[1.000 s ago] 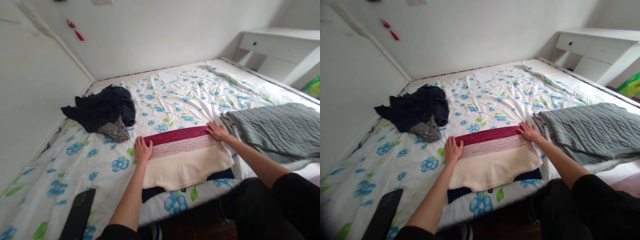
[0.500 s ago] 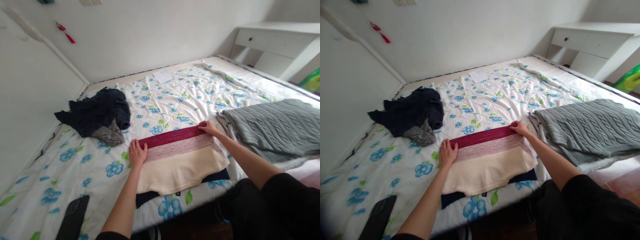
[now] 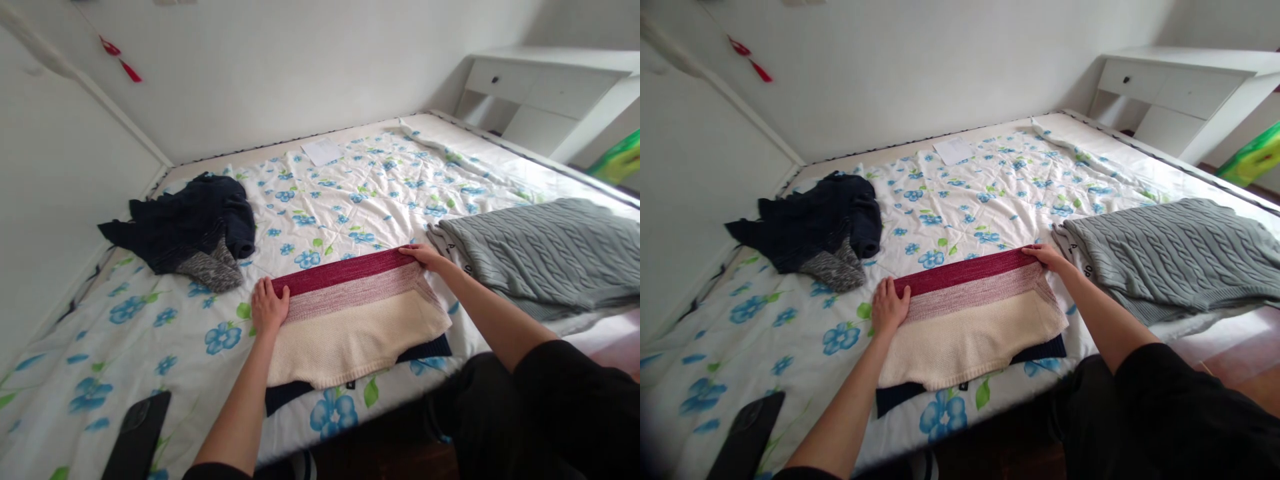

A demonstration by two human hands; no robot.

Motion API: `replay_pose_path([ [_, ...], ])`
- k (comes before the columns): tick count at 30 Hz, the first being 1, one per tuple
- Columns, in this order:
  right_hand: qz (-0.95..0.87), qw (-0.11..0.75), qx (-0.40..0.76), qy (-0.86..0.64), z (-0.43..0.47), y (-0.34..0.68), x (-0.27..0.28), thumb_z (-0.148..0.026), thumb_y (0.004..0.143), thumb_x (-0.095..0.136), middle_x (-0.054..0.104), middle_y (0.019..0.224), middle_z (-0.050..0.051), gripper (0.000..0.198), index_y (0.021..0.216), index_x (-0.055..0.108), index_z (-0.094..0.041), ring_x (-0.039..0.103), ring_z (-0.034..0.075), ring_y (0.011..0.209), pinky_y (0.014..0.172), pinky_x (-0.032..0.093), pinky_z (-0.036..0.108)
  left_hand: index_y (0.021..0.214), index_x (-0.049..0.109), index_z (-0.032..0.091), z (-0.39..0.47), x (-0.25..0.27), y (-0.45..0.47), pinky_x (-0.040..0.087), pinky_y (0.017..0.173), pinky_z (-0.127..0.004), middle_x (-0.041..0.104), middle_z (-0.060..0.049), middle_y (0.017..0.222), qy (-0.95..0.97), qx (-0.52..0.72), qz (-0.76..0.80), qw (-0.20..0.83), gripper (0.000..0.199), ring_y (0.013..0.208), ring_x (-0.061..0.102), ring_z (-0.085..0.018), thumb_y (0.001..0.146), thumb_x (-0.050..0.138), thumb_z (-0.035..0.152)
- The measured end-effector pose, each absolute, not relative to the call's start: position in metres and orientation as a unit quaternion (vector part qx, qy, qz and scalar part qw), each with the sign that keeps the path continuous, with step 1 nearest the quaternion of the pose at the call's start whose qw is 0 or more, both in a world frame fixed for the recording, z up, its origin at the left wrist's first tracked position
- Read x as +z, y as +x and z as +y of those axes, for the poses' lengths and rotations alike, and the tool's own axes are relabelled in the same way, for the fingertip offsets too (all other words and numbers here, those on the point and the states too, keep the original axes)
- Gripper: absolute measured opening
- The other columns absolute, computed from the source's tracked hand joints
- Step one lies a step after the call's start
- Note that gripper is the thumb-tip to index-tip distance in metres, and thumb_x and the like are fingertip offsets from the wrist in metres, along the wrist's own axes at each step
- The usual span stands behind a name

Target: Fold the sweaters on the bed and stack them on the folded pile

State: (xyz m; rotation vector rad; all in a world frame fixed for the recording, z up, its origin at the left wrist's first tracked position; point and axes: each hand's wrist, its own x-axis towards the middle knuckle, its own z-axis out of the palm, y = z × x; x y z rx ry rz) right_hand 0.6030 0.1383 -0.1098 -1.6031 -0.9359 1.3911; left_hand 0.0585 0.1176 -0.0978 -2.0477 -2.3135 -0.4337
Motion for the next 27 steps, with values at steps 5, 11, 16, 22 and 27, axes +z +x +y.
replay_pose_path([
  [5,-0.279,0.404,0.610,-0.621,0.136,0.597,-0.099,-0.061,0.110,0.073,0.080,0.080,0.009,0.042,0.094,0.074,-0.022,0.080,0.026,0.077,0.076,0.070,0.035,0.174,0.050,0.000,0.117,-0.098,0.059,0.036,0.141,-0.059,0.049,-0.030,0.180,-0.657,-0.144,-0.740,0.016,0.083,0.170,0.045,-0.043,0.109,0.047,0.052],
  [11,-0.295,0.424,0.617,-0.593,0.129,0.601,-0.095,-0.028,0.108,0.067,0.085,0.095,0.008,0.020,0.122,0.080,-0.019,0.082,0.022,0.087,0.081,0.069,0.030,0.172,0.051,0.000,0.117,-0.096,0.060,0.038,0.140,-0.059,0.050,-0.030,0.179,-0.659,-0.151,-0.736,0.019,0.082,0.169,0.046,-0.044,0.108,0.048,0.051],
  [16,-0.334,0.437,0.628,-0.551,0.122,0.604,-0.098,-0.024,0.091,0.084,0.085,0.101,0.003,0.037,0.127,0.080,-0.025,0.081,0.019,0.088,0.083,0.067,0.029,0.173,0.052,0.003,0.117,-0.095,0.060,0.039,0.139,-0.060,0.051,-0.029,0.179,-0.657,-0.152,-0.738,0.018,0.080,0.168,0.046,-0.043,0.108,0.049,0.050],
  [22,-0.349,0.470,0.521,-0.622,0.133,0.598,-0.113,-0.033,0.080,0.089,0.074,0.076,-0.001,0.024,0.089,0.069,-0.023,0.068,0.016,0.068,0.064,0.056,0.024,0.172,0.053,0.003,0.117,-0.096,0.060,0.039,0.139,-0.059,0.051,-0.029,0.179,-0.657,-0.151,-0.738,0.020,0.079,0.168,0.047,-0.043,0.108,0.050,0.050],
  [27,-0.306,0.501,0.460,-0.666,0.138,0.598,-0.120,-0.021,0.081,0.080,0.074,0.078,0.000,0.016,0.089,0.068,-0.025,0.066,0.016,0.065,0.058,0.054,0.024,0.173,0.052,0.001,0.116,-0.095,0.060,0.036,0.141,-0.057,0.050,-0.029,0.179,-0.657,-0.144,-0.740,0.015,0.081,0.169,0.045,-0.043,0.109,0.049,0.051],
])
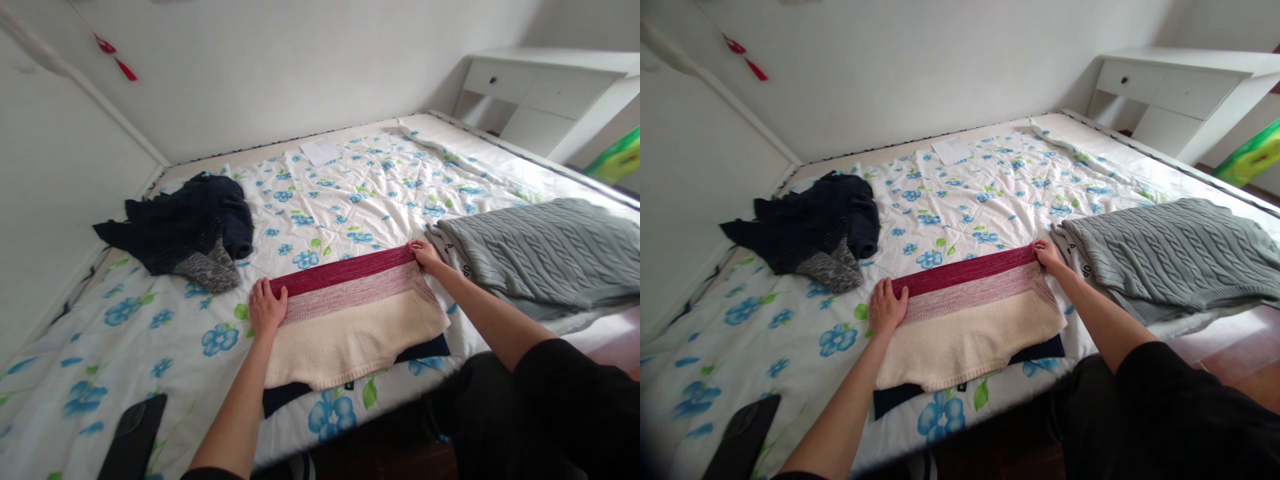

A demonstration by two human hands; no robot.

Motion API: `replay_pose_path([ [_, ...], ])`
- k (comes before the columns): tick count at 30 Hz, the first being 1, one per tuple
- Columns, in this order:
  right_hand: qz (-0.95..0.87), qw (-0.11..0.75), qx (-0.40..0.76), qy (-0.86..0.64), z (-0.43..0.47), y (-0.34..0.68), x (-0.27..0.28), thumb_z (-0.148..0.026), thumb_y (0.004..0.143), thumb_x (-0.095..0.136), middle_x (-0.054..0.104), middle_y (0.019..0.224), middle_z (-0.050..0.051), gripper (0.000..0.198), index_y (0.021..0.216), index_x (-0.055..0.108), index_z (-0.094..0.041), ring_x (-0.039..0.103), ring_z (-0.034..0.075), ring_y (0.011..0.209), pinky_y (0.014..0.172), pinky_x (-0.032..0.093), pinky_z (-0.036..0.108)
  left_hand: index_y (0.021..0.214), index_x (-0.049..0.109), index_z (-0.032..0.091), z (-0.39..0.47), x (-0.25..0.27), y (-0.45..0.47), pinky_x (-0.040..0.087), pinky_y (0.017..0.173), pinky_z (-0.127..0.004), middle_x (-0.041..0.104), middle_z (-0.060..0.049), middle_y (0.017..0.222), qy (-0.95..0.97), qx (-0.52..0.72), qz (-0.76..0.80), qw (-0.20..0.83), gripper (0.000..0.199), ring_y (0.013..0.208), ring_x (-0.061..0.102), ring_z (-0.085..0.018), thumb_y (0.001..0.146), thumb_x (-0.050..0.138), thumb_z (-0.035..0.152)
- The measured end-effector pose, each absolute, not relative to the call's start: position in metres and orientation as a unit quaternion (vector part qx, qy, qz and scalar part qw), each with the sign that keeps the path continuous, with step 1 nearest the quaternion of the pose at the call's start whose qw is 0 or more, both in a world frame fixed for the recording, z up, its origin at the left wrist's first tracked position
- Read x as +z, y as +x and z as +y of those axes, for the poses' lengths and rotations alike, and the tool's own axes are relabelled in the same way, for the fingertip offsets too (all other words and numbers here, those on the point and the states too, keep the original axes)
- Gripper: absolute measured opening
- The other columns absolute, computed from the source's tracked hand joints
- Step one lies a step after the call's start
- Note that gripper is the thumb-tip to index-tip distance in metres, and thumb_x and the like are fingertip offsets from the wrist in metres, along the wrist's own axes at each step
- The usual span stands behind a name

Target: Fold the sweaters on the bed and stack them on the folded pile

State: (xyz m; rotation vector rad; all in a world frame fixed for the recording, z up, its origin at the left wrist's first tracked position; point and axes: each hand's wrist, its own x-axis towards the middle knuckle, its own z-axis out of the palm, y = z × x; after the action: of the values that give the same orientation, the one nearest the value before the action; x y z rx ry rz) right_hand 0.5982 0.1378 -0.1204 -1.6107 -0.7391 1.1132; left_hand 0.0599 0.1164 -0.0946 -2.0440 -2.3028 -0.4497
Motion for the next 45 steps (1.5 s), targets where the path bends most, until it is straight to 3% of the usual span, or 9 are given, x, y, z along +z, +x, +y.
replay_pose_path([
  [5,-0.301,0.459,0.538,-0.640,0.138,0.606,-0.115,-0.024,0.089,0.076,0.073,0.076,0.003,0.005,0.088,0.071,-0.023,0.066,0.017,0.065,0.055,0.052,0.023,0.172,0.052,0.002,0.117,-0.094,0.060,0.039,0.139,-0.059,0.051,-0.030,0.178,-0.660,-0.147,-0.737,0.017,0.080,0.168,0.046,-0.043,0.109,0.049,0.050],
  [9,-0.280,0.436,0.580,-0.629,0.139,0.607,-0.108,-0.044,0.098,0.075,0.076,0.077,0.007,0.025,0.088,0.071,-0.023,0.070,0.020,0.069,0.054,0.053,0.026,0.172,0.053,0.002,0.117,-0.094,0.061,0.037,0.140,-0.057,0.051,-0.029,0.178,-0.657,-0.149,-0.739,0.018,0.079,0.168,0.046,-0.043,0.109,0.050,0.050],
  [15,-0.336,0.459,0.463,-0.680,0.137,0.599,-0.106,-0.043,0.075,0.104,0.073,0.071,0.001,0.039,0.087,0.076,-0.019,0.066,0.017,0.066,0.062,0.055,0.025,0.170,0.053,-0.001,0.116,-0.093,0.061,0.038,0.139,-0.058,0.052,-0.031,0.177,-0.661,-0.149,-0.735,0.022,0.079,0.167,0.048,-0.044,0.109,0.050,0.049],
  [19,-0.340,0.458,0.398,-0.719,0.138,0.596,-0.106,-0.034,0.078,0.100,0.080,0.079,0.004,0.029,0.090,0.080,-0.018,0.072,0.019,0.073,0.071,0.059,0.027,0.170,0.053,-0.002,0.116,-0.092,0.062,0.038,0.139,-0.058,0.052,-0.032,0.177,-0.662,-0.148,-0.735,0.019,0.079,0.167,0.047,-0.045,0.109,0.050,0.048],
  [23,-0.426,0.367,0.295,-0.772,0.138,0.590,-0.102,-0.028,0.091,0.088,0.087,0.099,0.009,0.016,0.102,0.085,-0.017,0.079,0.023,0.091,0.089,0.062,0.032,0.171,0.054,0.000,0.116,-0.093,0.062,0.038,0.139,-0.058,0.052,-0.031,0.177,-0.657,-0.156,-0.737,0.016,0.078,0.166,0.048,-0.045,0.109,0.051,0.048],
  [28,-0.558,0.191,0.145,-0.794,0.131,0.574,-0.089,-0.024,0.107,0.069,0.086,0.124,0.015,0.025,0.124,0.087,-0.019,0.078,0.032,0.114,0.105,0.058,0.041,0.170,0.054,-0.002,0.116,-0.095,0.061,0.038,0.139,-0.058,0.052,-0.032,0.177,-0.662,-0.156,-0.733,0.018,0.079,0.166,0.047,-0.045,0.109,0.050,0.048],
  [33,-0.660,0.128,0.070,-0.737,0.128,0.548,-0.075,-0.013,0.112,0.046,0.072,0.158,0.021,0.049,0.150,0.077,-0.012,0.062,0.038,0.149,0.128,0.046,0.052,0.171,0.053,-0.002,0.116,-0.097,0.060,0.036,0.140,-0.059,0.051,-0.032,0.178,-0.661,-0.162,-0.733,0.017,0.080,0.167,0.046,-0.045,0.109,0.051,0.048],
  [40,-0.791,0.110,0.146,-0.584,0.118,0.481,-0.091,-0.058,0.120,0.042,0.031,0.192,0.015,0.076,0.184,0.041,-0.018,0.023,0.038,0.179,0.145,0.020,0.060,0.172,0.052,-0.001,0.115,-0.099,0.059,0.035,0.140,-0.058,0.049,-0.031,0.179,-0.656,-0.162,-0.737,0.013,0.080,0.168,0.046,-0.045,0.109,0.051,0.048],
  [45,-0.789,0.074,0.175,-0.584,0.116,0.489,-0.109,-0.073,0.118,0.031,0.031,0.192,0.013,0.087,0.188,0.033,-0.021,0.020,0.037,0.181,0.146,0.014,0.058,0.173,0.051,-0.002,0.117,-0.102,0.056,0.035,0.140,-0.059,0.049,-0.031,0.180,-0.659,-0.154,-0.736,0.012,0.081,0.168,0.045,-0.045,0.109,0.049,0.049],
])
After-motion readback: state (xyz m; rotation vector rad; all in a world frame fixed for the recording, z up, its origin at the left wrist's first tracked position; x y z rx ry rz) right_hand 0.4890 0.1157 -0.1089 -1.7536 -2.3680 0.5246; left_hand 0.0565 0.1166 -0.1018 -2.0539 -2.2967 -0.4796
